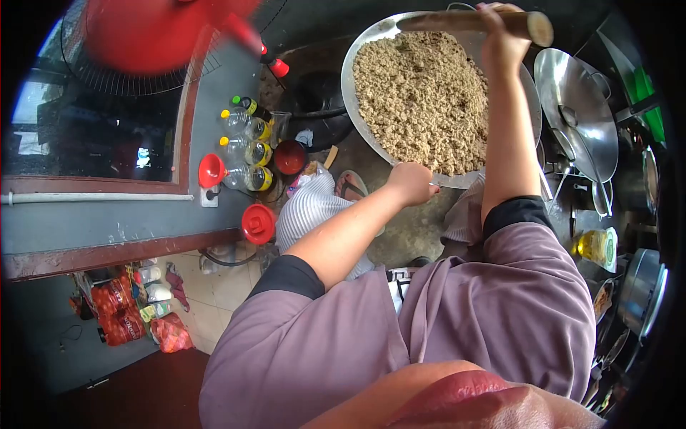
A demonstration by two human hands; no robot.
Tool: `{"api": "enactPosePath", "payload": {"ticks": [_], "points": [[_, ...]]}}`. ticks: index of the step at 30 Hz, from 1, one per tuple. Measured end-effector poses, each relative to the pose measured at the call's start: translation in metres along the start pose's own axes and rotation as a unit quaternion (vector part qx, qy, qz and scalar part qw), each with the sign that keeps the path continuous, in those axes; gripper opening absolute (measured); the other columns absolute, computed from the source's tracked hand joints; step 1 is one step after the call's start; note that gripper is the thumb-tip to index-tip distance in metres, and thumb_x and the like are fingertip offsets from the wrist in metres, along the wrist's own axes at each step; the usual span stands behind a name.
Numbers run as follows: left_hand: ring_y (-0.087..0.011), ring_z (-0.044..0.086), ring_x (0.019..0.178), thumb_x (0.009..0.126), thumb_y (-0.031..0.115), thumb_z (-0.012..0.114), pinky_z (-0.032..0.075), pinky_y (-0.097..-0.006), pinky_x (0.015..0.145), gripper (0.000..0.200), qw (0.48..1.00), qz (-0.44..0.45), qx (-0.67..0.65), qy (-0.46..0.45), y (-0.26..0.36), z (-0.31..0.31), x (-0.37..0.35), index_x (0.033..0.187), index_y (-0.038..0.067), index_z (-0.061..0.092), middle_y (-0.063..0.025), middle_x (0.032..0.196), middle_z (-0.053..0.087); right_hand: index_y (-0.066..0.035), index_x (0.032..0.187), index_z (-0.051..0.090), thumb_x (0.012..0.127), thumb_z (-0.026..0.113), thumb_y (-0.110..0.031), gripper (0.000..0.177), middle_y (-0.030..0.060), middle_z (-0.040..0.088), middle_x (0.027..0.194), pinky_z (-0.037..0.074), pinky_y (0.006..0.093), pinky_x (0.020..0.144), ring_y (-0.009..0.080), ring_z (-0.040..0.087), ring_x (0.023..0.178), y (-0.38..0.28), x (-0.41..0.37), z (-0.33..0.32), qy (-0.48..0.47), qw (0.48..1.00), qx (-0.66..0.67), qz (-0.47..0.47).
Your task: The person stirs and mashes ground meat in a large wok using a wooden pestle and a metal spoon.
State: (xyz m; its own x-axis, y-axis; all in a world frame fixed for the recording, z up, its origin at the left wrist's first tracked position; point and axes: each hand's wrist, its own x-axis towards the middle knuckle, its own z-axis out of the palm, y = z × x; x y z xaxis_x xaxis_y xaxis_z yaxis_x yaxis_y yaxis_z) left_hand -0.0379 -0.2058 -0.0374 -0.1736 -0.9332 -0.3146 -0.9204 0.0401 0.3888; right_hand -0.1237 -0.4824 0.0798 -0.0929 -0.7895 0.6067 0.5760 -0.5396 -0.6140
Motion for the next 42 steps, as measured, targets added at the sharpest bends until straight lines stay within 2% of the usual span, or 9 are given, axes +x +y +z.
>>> {"api": "enactPosePath", "payload": {"ticks": [3, 9, 10, 13, 16, 24, 29, 35, 42], "points": [[-0.034, 0.067, 0.082, 0.085, 0.046, 0.061, 0.051, -0.0439, 0.074, 0.041, 1.0, -0.016, -0.003, 0.003, 0.0, 0.001, 0.003, 0.08, 0.006, 0.071, -0.0156, 0.079, 0.068, -0.003, 0.083, 0.057, 0.07, 0.072, 0.01, 0.023, 0.008, 0.064, 0.081, 0.051, 0.0336, 0.081, 0.0181, 0.063, 0.08, 0.047, -0.026, -0.021, 0.036, 0.997, -0.065, 0.01], [-0.0337, 0.066, 0.083, 0.084, 0.046, 0.062, 0.051, -0.0443, 0.075, 0.04, 0.999, 0.016, -0.006, 0.03, -0.004, 0.006, 0.0, 0.081, 0.007, 0.072, -0.0151, 0.08, 0.068, -0.004, 0.083, 0.058, 0.071, 0.076, 0.005, 0.023, 0.0047, 0.062, 0.08, 0.049, 0.0293, 0.076, 0.0164, 0.06, 0.075, -0.048, 0.018, 0.004, 0.092, 0.994, -0.024, -0.059], [-0.0336, 0.066, 0.083, 0.084, 0.046, 0.062, 0.051, -0.0443, 0.076, 0.04, 0.999, 0.013, -0.015, 0.031, -0.003, 0.005, -0.001, 0.081, 0.007, 0.072, -0.0151, 0.08, 0.069, -0.009, 0.102, 0.052, 0.076, 0.07, 0.006, 0.036, 0.0046, 0.057, 0.089, 0.049, 0.0313, 0.076, 0.0163, 0.057, 0.08, -0.064, 0.014, 0.02, 0.015, 0.994, -0.002, -0.106], [-0.0334, 0.066, 0.084, 0.085, 0.046, 0.062, 0.05, -0.044, 0.077, 0.041, 1.0, -0.002, -0.002, -0.001, -0.002, 0.004, 0.001, 0.083, 0.007, 0.072, -0.015, 0.082, 0.069, -0.006, 0.083, 0.058, 0.071, 0.078, 0.005, 0.025, 0.0022, 0.062, 0.08, 0.048, 0.0281, 0.075, 0.014, 0.059, 0.075, -0.03, 0.018, -0.014, 0.017, 0.97, -0.225, -0.093], [-0.0337, 0.066, 0.086, 0.086, 0.047, 0.061, 0.05, -0.0438, 0.078, 0.042, 0.999, -0.02, -0.006, -0.027, -0.002, 0.002, 0.004, 0.086, 0.007, 0.072, -0.0147, 0.084, 0.069, -0.007, 0.078, 0.057, 0.069, 0.078, 0.008, 0.027, 0.0023, 0.062, 0.078, 0.048, 0.0282, 0.073, 0.013, 0.059, 0.073, 0.031, 0.008, -0.058, 0.061, 0.987, -0.135, -0.063], [-0.0335, 0.066, 0.086, 0.086, 0.048, 0.06, 0.051, -0.0436, 0.077, 0.043, 1.0, -0.006, 0.0, -0.014, -0.001, 0.001, 0.002, 0.083, 0.006, 0.072, -0.0149, 0.082, 0.069, -0.009, 0.096, 0.054, 0.075, 0.069, 0.008, 0.031, 0.0036, 0.057, 0.086, 0.049, 0.0309, 0.074, 0.015, 0.056, 0.077, -0.059, 0.03, -0.015, 0.042, 0.986, -0.066, -0.144], [-0.0335, 0.066, 0.086, 0.086, 0.047, 0.061, 0.051, -0.0439, 0.077, 0.042, 0.999, -0.025, -0.004, -0.038, 0.001, -0.004, 0.005, 0.084, 0.006, 0.072, -0.015, 0.083, 0.069, -0.007, 0.082, 0.059, 0.067, 0.08, 0.007, 0.029, 0.0026, 0.063, 0.077, 0.05, 0.0291, 0.073, 0.013, 0.06, 0.073, 0.029, 0.013, -0.073, 0.073, 0.979, -0.171, -0.083], [-0.0337, 0.066, 0.086, 0.086, 0.048, 0.06, 0.051, -0.0442, 0.078, 0.044, 1.0, 0.003, -0.001, -0.008, -0.002, 0.001, 0.001, 0.085, 0.006, 0.072, -0.0152, 0.082, 0.069, -0.008, 0.087, 0.056, 0.075, 0.07, 0.008, 0.025, 0.0008, 0.056, 0.079, 0.047, 0.0292, 0.068, 0.0128, 0.055, 0.072, -0.074, 0.026, -0.004, 0.056, 0.975, -0.141, -0.16], [-0.0338, 0.066, 0.085, 0.085, 0.048, 0.061, 0.05, -0.0439, 0.078, 0.044, 0.999, -0.023, -0.004, -0.041, 0.001, -0.004, 0.008, 0.084, 0.006, 0.072, -0.0163, 0.083, 0.069, -0.006, 0.078, 0.06, 0.07, 0.08, 0.003, 0.023, 0.0018, 0.062, 0.076, 0.049, 0.0271, 0.068, 0.0122, 0.059, 0.071, 0.011, 0.004, -0.058, 0.066, 0.985, -0.141, -0.071]]}}
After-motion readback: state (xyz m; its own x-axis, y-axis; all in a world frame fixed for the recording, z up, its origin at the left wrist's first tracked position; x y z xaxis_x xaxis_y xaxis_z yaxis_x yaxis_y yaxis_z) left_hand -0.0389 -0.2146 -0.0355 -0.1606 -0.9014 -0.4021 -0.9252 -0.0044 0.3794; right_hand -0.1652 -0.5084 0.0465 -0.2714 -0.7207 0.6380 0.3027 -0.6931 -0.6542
